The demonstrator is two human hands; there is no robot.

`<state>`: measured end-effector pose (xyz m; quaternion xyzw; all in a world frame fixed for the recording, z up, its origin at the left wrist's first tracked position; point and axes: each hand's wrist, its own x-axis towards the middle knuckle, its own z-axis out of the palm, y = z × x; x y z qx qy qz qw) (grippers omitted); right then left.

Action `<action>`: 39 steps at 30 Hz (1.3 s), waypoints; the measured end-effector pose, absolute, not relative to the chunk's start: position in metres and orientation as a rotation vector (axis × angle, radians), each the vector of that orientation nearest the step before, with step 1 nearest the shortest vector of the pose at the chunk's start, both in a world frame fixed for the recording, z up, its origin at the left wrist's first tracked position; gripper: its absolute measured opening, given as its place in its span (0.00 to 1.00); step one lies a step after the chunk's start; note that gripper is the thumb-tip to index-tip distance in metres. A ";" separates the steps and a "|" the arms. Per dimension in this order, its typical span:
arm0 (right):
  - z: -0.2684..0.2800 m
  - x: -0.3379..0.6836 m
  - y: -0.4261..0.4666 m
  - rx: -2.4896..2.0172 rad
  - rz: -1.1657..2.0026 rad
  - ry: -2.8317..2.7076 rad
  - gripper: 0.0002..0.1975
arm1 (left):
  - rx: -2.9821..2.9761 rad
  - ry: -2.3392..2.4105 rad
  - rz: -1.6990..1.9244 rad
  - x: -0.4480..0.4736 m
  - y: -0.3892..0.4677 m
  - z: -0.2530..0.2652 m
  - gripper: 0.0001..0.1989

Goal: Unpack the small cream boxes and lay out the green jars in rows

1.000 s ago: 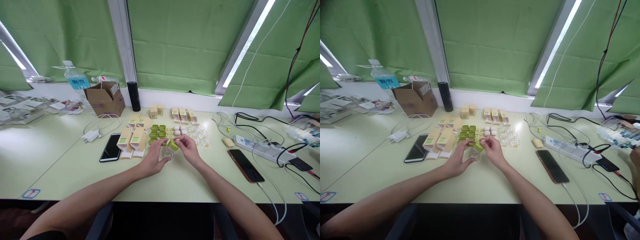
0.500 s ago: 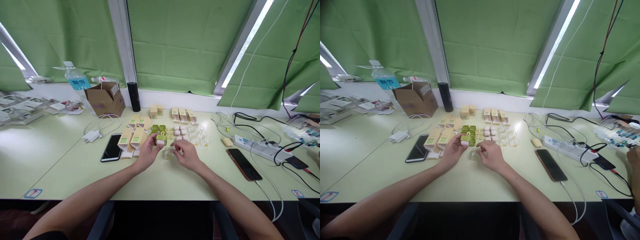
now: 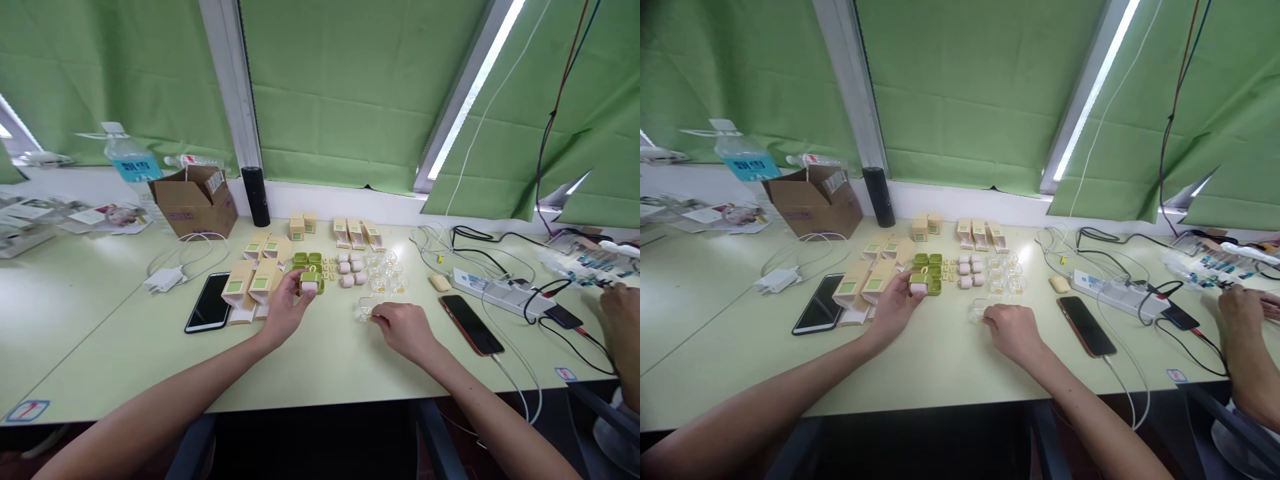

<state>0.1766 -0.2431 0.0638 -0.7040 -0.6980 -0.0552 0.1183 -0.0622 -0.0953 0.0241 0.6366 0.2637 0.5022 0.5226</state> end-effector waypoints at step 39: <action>0.060 0.100 -0.166 -1.132 -0.637 -2.120 0.13 | 1.645 0.873 0.899 -0.059 -0.106 0.038 0.21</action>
